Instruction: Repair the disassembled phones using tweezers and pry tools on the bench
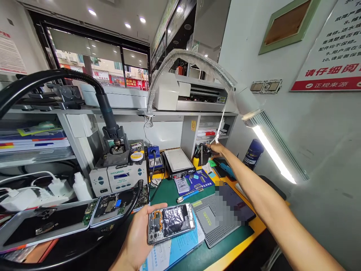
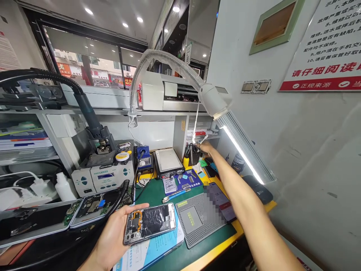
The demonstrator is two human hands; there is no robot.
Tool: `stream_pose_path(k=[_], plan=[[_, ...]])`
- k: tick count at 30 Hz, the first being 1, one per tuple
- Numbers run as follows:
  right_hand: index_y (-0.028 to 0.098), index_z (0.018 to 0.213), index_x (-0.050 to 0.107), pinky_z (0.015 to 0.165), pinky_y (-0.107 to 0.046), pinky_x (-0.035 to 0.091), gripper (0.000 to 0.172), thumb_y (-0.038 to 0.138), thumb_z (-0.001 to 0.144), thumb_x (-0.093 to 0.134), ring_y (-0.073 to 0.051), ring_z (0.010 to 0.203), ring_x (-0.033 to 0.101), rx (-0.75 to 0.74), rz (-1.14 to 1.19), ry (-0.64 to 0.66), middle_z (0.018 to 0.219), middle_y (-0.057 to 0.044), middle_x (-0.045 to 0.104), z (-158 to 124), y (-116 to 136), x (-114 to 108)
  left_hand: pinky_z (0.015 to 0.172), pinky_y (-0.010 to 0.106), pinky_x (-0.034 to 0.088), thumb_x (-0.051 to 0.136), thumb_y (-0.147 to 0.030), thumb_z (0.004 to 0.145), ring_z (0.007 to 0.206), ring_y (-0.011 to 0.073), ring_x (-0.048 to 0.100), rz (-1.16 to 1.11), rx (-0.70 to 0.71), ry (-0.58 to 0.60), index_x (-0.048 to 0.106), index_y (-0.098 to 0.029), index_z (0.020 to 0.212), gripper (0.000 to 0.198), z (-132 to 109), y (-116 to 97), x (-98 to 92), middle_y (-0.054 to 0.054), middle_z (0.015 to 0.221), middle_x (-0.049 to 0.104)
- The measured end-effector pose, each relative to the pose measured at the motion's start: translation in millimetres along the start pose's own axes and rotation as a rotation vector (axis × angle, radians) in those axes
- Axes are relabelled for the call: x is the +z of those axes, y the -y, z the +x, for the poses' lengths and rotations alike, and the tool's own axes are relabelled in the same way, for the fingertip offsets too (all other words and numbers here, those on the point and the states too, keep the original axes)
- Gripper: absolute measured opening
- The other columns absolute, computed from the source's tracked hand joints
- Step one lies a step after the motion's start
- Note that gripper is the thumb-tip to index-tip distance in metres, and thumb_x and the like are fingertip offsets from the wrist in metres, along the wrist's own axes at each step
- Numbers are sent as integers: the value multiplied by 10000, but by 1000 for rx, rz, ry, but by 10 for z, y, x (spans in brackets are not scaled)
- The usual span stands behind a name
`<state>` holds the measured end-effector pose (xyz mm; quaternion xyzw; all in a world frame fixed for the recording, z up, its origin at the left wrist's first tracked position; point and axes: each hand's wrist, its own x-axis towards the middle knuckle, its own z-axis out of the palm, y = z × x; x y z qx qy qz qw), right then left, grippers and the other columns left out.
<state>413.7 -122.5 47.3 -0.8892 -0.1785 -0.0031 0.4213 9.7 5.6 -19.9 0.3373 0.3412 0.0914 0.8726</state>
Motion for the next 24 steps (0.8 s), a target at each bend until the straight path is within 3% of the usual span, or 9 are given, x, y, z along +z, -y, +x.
stream_pose_path(k=[5,11,17,24], plan=[[187,1257,611,918,-440,561,319,358,987,618,-239,1090,639,-34,-204,-54,1289,-99,612,-187,31,23,627,383,554,507,-259,864,635,260,666,-4,-7,8,644,-47,1154,384,-3,3,-1,133,781,714],[184,1242,621,917,-434,562,306,354,987,620,-235,1082,641,-141,-379,74,1281,-99,618,-175,318,241,634,375,549,495,-239,865,646,263,676,-12,3,15,639,-36,1121,357,-17,-18,34,158,794,722],[162,1257,611,918,-437,562,334,346,978,636,-239,1085,641,-46,-484,154,1285,-118,612,2,517,318,611,381,548,492,-250,866,617,265,667,-31,-17,20,611,-48,1150,368,-43,-19,53,142,761,717],[159,1238,619,887,-417,575,318,347,982,631,-225,1043,654,119,-453,220,1251,-113,629,4,453,338,597,358,545,488,-258,872,618,248,668,-19,-5,32,632,-45,1142,373,-4,-1,-6,139,773,723]])
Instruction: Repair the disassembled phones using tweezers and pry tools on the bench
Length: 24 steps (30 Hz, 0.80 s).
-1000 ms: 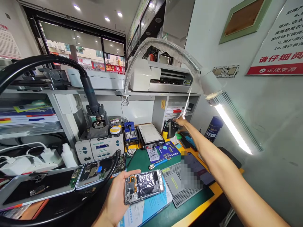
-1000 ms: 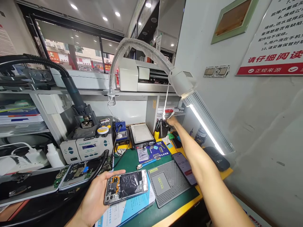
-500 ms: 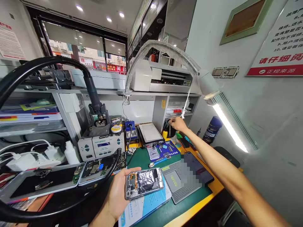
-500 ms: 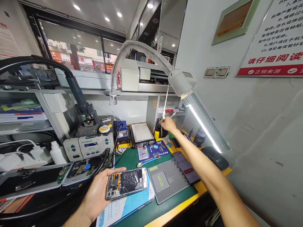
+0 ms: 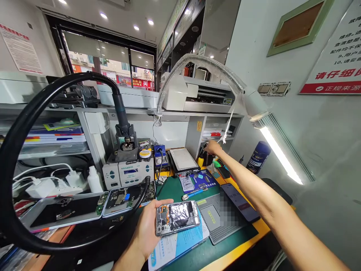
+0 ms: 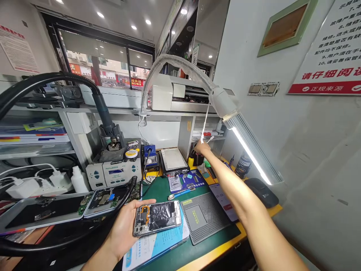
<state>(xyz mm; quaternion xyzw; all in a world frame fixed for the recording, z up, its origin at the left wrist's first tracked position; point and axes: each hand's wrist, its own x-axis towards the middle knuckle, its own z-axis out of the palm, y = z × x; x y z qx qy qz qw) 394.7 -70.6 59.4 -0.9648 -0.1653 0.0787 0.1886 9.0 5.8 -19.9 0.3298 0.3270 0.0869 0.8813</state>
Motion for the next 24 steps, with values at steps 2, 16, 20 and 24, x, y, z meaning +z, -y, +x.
stream_pose_path(k=[2,16,20,24], plan=[[161,1232,621,877,-411,579,312,350,984,627,-222,1031,657,15,12,-4,1241,-107,634,-12,-31,10,591,352,541,490,-263,873,620,245,665,14,9,-1,644,-41,1141,381,9,7,-18,136,776,722],[167,1260,605,900,-447,568,343,365,981,628,-241,1069,648,-179,-62,-274,1261,-96,624,19,-216,-175,611,369,535,495,-263,869,636,259,661,13,5,-3,631,-30,1182,413,18,17,-16,150,792,720],[164,1261,603,897,-448,569,348,367,980,630,-240,1065,650,-193,-70,-279,1256,-97,626,62,-232,-185,615,376,541,488,-265,876,642,262,668,19,-6,-1,617,-36,1195,413,20,12,-20,159,815,727],[163,1257,606,892,-443,571,345,365,979,632,-240,1060,651,-207,-66,-259,1252,-96,627,99,-196,-196,632,373,547,487,-255,879,648,255,673,22,16,10,618,-38,1172,387,23,11,-28,159,817,728]])
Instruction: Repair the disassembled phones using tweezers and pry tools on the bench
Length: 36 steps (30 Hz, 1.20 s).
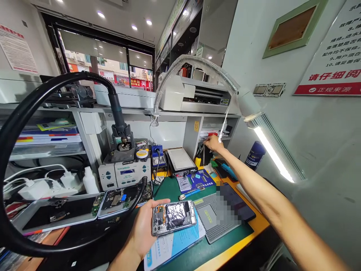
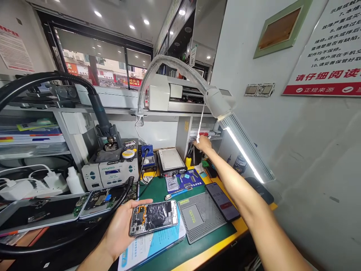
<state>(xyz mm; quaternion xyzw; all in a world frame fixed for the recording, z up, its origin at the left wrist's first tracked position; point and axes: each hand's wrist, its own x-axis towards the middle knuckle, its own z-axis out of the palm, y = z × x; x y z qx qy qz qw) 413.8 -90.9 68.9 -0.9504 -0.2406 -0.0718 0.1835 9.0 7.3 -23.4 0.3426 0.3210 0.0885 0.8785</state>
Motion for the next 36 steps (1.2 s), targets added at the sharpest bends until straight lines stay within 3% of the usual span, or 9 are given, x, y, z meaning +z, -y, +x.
stream_pose_path(k=[11,22,36], plan=[[162,1248,612,880,-433,576,336,362,979,632,-239,1049,654,-57,5,70,1246,-90,631,108,-11,10,597,366,541,485,-267,881,614,256,663,-22,-22,-21,633,-53,1113,349,-58,-31,72,145,762,718],[178,1255,611,914,-447,562,327,358,983,626,-241,1085,642,-130,-53,56,1276,-97,619,3,-17,-110,623,377,549,488,-271,877,638,258,667,-26,0,0,649,-39,1131,380,8,10,0,141,781,718],[168,1253,610,888,-436,573,334,360,981,629,-238,1057,651,14,-4,135,1257,-94,626,-48,45,18,638,369,552,493,-275,876,651,253,675,-19,9,10,657,-42,1122,377,26,21,-29,143,801,723]])
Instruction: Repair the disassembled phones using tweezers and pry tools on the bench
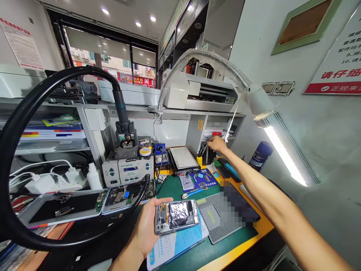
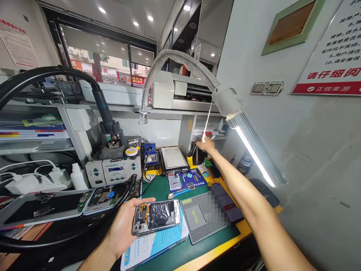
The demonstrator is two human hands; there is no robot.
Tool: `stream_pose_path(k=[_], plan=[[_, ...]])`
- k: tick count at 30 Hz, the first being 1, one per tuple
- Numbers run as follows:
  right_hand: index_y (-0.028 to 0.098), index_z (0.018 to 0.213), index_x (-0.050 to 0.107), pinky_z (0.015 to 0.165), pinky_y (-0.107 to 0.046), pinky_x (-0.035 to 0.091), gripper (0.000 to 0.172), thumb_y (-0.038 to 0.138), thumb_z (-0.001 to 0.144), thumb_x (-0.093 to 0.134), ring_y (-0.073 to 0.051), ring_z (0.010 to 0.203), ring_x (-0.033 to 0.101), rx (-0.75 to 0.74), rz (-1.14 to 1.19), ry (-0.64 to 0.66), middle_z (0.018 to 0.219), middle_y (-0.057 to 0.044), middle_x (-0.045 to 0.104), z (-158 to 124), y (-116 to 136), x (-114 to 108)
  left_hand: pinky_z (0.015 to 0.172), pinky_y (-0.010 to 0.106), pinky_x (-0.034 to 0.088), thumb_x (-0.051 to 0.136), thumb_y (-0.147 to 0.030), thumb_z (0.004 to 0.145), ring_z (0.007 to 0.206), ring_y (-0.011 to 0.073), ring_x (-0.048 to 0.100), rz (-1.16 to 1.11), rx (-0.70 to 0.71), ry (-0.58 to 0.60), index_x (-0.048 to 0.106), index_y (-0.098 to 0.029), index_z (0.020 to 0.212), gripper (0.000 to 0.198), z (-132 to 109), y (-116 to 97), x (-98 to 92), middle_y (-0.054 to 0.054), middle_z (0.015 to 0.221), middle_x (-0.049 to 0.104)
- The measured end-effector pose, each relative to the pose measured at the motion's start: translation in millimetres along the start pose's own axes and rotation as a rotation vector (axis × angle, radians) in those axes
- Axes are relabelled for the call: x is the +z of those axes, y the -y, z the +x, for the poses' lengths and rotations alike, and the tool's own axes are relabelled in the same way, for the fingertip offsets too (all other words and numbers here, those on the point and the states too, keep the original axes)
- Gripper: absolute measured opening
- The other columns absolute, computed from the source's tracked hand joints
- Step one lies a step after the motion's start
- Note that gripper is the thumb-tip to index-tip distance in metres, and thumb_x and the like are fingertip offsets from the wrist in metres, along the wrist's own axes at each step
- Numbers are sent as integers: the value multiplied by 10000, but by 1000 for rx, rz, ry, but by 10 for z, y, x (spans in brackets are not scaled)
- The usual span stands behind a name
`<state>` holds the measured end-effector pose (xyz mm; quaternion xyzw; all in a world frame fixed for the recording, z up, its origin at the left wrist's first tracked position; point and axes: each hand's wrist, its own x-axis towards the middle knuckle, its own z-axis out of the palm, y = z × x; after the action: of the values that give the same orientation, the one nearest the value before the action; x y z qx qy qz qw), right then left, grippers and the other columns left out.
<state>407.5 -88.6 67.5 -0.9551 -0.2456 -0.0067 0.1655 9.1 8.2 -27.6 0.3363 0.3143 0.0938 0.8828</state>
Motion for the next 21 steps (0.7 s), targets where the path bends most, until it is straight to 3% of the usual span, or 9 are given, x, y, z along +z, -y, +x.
stream_pose_path(k=[6,15,21], plan=[[159,1245,609,851,-415,587,329,356,982,630,-222,1013,664,49,44,75,1219,-91,640,31,-12,42,625,371,546,501,-279,875,649,255,668,9,-4,-5,642,-42,1158,396,-20,-16,26,137,799,720],[171,1260,607,907,-449,565,339,360,980,631,-244,1081,644,1,-8,-84,1269,-97,621,-44,7,81,633,371,557,503,-266,872,655,251,680,19,4,-7,652,-45,1146,383,-6,-4,9,142,817,729],[173,1255,610,902,-442,567,333,360,980,630,-241,1073,647,-43,-37,-77,1264,-94,624,-81,16,88,616,375,555,494,-258,868,628,258,679,3,-31,-24,634,-50,1142,371,-50,-36,73,146,781,730]])
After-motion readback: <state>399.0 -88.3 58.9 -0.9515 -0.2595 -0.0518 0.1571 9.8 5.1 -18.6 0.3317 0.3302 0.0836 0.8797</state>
